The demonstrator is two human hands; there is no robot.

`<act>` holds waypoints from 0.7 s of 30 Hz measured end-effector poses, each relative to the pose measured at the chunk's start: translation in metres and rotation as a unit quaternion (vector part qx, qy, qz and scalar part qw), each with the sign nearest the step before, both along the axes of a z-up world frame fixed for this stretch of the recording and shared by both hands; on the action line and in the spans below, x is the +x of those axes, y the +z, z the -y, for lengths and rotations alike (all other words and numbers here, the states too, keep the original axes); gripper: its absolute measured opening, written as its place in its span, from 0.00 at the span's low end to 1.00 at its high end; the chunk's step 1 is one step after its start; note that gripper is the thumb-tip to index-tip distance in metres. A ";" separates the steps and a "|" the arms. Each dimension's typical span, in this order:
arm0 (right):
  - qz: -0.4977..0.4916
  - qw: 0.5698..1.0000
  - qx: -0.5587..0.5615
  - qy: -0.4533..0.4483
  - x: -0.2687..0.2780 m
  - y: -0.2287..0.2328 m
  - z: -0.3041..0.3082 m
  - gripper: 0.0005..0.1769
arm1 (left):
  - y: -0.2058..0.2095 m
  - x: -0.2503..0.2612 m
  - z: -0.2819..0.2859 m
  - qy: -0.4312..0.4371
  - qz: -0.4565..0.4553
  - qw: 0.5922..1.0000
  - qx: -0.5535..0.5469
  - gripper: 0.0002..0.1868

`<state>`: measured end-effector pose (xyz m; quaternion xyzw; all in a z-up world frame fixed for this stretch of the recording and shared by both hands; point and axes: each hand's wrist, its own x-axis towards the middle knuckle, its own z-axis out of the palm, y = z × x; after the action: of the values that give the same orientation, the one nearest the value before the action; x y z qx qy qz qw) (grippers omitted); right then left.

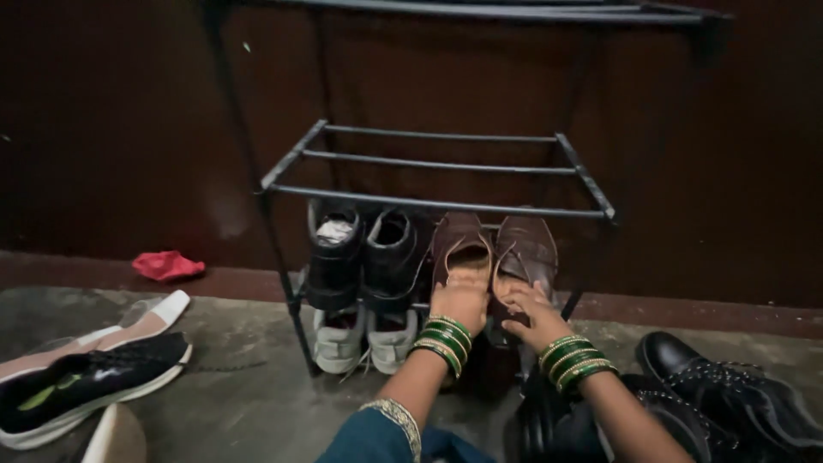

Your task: The person sits on the floor and wipes several pairs of shoes with a blue cloth, then places them on a metal shoe rack. The person handles white sneakers, brown loafers, black sneakers, and black boots, wiping each pair before arranging them on the rack.

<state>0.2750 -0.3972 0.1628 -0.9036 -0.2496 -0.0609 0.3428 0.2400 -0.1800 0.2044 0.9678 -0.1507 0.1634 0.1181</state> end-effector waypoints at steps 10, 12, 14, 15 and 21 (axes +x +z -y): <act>0.062 0.997 -0.045 -0.009 -0.013 -0.018 -0.006 0.25 | 0.009 -0.016 -0.003 -0.021 0.065 0.996 -0.063 0.34; 0.044 0.991 -0.127 0.006 0.012 -0.024 -0.003 0.24 | 0.013 -0.026 -0.002 -0.018 0.053 0.997 -0.048 0.39; -0.020 0.994 -0.104 0.013 0.028 -0.027 0.005 0.28 | 0.017 -0.045 -0.001 0.001 0.040 0.999 -0.019 0.42; -0.078 0.996 -0.038 0.011 0.034 -0.029 0.005 0.34 | 0.020 -0.056 -0.005 0.012 0.034 0.999 -0.001 0.44; -0.102 0.979 -0.168 -0.049 0.051 -0.020 0.004 0.44 | 0.022 -0.133 -0.055 -0.001 -0.074 0.997 0.017 0.51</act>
<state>0.3259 -0.4012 0.1426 -0.9609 -0.1754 0.0574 0.2062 0.1074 -0.1252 0.2260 0.9789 -0.1455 0.0884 0.1129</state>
